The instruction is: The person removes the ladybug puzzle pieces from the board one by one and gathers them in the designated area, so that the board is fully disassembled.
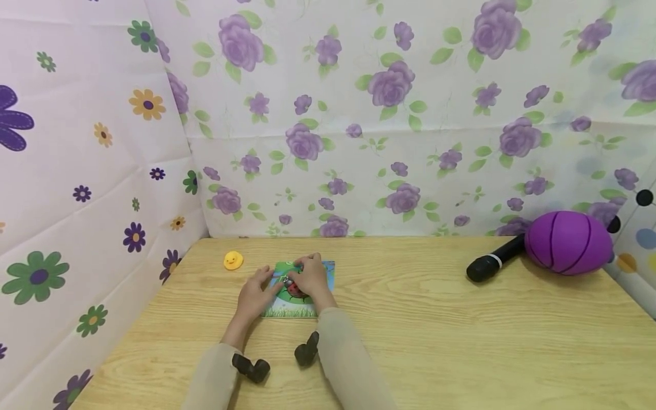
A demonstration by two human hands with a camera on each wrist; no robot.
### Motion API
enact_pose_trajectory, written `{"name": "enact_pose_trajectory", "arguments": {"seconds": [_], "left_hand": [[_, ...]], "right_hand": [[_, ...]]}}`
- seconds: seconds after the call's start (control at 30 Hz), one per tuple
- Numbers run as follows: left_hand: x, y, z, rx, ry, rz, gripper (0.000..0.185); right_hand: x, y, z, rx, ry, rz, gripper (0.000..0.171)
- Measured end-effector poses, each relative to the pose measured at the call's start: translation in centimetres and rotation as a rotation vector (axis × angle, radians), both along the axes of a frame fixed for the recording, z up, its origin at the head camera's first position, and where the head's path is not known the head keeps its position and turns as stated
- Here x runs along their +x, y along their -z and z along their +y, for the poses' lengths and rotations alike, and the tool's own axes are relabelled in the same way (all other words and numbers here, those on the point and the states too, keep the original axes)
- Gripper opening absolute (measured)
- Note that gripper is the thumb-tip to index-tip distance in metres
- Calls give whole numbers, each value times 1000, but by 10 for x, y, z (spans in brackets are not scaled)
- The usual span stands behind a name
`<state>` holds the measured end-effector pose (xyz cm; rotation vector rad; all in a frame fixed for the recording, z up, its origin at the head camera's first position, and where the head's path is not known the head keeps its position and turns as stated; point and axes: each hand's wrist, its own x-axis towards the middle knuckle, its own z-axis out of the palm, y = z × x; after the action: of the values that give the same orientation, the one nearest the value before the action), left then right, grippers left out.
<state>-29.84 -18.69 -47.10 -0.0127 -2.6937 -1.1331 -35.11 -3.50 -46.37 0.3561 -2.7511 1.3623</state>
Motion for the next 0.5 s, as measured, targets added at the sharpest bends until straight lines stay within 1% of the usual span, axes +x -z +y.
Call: {"name": "enact_pose_trajectory", "arguments": {"seconds": [0.27, 0.43, 0.5], "left_hand": [[0, 0, 0, 6, 10, 11, 52], [-1, 1, -1, 5, 9, 3, 53], [-1, 1, -2, 2, 9, 4, 53]], "right_hand": [[0, -3, 0, 25, -6, 13, 27], [-1, -4, 1, 60, -30, -3, 29], [-2, -5, 0, 73, -39, -24, 30]]}}
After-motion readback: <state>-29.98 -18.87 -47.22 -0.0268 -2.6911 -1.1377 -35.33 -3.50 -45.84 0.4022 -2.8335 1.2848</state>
